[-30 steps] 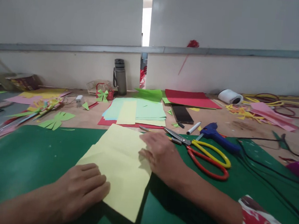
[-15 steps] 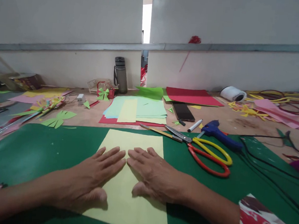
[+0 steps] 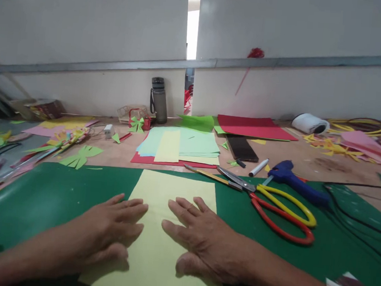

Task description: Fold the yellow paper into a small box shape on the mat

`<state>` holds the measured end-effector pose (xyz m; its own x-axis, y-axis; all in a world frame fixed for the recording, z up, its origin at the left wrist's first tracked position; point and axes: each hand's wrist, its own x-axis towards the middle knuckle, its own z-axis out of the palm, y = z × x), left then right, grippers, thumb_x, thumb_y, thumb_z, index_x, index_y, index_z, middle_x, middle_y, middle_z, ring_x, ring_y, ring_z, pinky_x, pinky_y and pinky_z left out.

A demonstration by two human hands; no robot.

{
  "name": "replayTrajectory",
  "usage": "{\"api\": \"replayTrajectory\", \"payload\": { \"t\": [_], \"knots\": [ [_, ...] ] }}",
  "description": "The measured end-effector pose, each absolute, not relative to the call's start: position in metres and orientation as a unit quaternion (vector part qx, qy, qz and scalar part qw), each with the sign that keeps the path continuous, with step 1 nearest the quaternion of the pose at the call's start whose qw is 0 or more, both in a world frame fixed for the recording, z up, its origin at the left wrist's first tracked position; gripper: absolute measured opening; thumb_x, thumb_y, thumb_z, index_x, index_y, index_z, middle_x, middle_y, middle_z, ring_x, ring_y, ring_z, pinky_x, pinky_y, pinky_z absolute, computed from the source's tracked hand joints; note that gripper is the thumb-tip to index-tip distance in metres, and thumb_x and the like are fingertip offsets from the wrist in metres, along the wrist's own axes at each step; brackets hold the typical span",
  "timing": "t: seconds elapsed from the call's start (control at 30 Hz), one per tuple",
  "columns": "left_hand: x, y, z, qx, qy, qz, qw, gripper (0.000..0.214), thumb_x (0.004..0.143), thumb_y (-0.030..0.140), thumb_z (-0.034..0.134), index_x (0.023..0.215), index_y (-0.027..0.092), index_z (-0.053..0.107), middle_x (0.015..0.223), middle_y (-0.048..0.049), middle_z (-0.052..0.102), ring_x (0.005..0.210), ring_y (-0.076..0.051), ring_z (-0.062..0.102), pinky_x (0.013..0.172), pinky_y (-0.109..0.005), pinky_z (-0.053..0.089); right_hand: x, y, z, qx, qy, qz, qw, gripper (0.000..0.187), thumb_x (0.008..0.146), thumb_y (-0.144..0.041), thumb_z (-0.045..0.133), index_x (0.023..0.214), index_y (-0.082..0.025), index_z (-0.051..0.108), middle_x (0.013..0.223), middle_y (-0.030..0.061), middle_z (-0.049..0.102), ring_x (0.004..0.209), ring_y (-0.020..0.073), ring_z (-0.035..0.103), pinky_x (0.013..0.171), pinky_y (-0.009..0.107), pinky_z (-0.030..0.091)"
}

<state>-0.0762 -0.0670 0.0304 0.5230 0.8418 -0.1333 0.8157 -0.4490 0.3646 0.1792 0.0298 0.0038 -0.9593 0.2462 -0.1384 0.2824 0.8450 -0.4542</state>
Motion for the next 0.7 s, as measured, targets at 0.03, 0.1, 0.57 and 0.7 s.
{"api": "replayTrajectory", "payload": {
  "t": [0.03,0.1,0.57,0.7],
  "knots": [
    [-0.082,-0.064,0.031,0.828,0.516,0.073,0.206,0.032,0.089,0.036,0.040,0.075,0.019,0.064,0.107,-0.0061,0.063,0.109,-0.025,0.053,0.093,-0.038,0.038,0.179,0.030,0.004,0.139,0.960,-0.241,0.038,0.064,0.083,-0.056,0.044,0.139,-0.030,0.028,0.148,0.0134,0.011,0.135,0.0340,0.004,0.103,0.062,0.006],
    [-0.097,-0.052,0.029,0.721,0.632,0.204,0.199,0.034,0.089,0.036,0.037,0.073,0.016,0.060,0.083,-0.0046,0.065,0.081,-0.019,0.060,0.072,-0.028,0.045,0.178,0.029,0.003,0.141,0.960,-0.237,0.039,0.064,0.083,-0.057,0.043,0.139,-0.030,0.028,0.148,0.0140,0.012,0.135,0.0348,0.003,0.102,0.063,0.006],
    [-0.088,-0.008,0.008,0.581,0.604,0.366,0.404,0.034,0.066,0.020,0.060,0.099,0.013,0.060,0.081,-0.0027,0.066,0.073,-0.017,0.061,0.064,-0.025,0.047,0.159,0.021,0.015,0.111,0.975,-0.190,0.003,0.069,0.081,-0.062,0.040,0.136,-0.019,0.038,0.139,0.0171,0.037,0.128,0.0340,0.028,0.100,0.055,0.021],
    [-0.091,-0.009,0.006,0.590,0.609,0.360,0.388,0.038,0.068,0.018,0.056,0.105,0.012,0.059,0.083,-0.0040,0.066,0.069,-0.016,0.060,0.059,-0.025,0.046,0.150,0.018,0.014,0.103,0.975,-0.198,0.003,0.067,0.083,-0.060,0.039,0.135,-0.017,0.038,0.139,0.0163,0.038,0.128,0.0329,0.029,0.101,0.054,0.019]
  ]
}}
